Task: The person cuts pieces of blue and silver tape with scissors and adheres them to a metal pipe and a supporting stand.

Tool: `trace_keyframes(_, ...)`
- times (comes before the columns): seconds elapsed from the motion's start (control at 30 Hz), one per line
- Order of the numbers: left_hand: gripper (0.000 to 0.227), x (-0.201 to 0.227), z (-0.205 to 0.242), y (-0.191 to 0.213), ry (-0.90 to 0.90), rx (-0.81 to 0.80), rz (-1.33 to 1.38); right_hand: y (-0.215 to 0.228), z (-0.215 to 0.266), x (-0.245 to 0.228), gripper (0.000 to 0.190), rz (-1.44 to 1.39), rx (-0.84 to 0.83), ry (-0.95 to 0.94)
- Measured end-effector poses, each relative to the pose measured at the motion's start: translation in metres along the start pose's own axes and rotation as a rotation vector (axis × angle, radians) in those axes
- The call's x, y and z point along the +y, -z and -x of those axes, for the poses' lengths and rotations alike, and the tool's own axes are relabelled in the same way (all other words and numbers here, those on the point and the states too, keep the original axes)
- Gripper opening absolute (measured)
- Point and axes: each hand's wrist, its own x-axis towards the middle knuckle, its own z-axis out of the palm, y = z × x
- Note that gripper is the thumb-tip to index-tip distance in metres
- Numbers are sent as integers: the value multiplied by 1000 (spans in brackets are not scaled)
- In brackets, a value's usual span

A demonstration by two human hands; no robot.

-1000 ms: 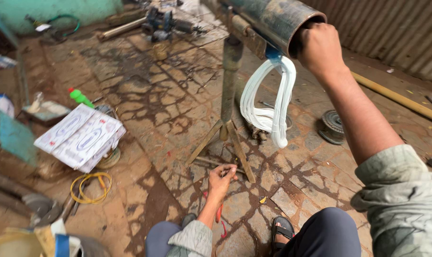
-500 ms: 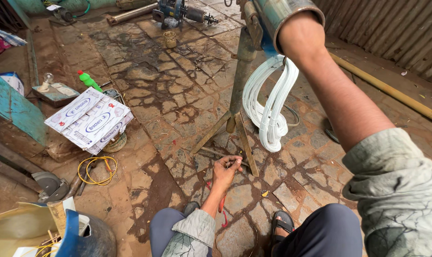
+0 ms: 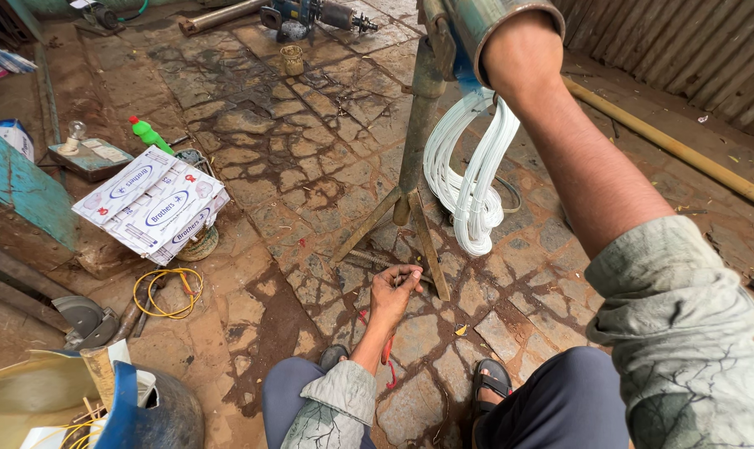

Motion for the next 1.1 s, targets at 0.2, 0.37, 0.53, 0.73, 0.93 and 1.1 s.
trace_keyframes(0.2,20,-2,-1,-4,-15,-5,7,-4,-2,-5,13,-41,150,-70)
trace_keyframes(0.37,19,-5,0,-5,-28,-12,-8,-7,-1,-11,9,-40,184,-81)
trace_keyframes(0.53,18,-2,-1,-3,-9,0,-6,4,-2,-16,7,-45,189,-66)
trace_keyframes(0.73,18,-6,-8,4,-53,10,64,63,41,-19,17,-259,387,-2)
trace_keyframes(0.93,18,-12,-10,4,8,22,23,65,136,-41,17,-857,640,-168)
trace_keyframes(1.1,18,-18,-12,-4,-31,-7,80,36,131,-62,56,-745,409,-251)
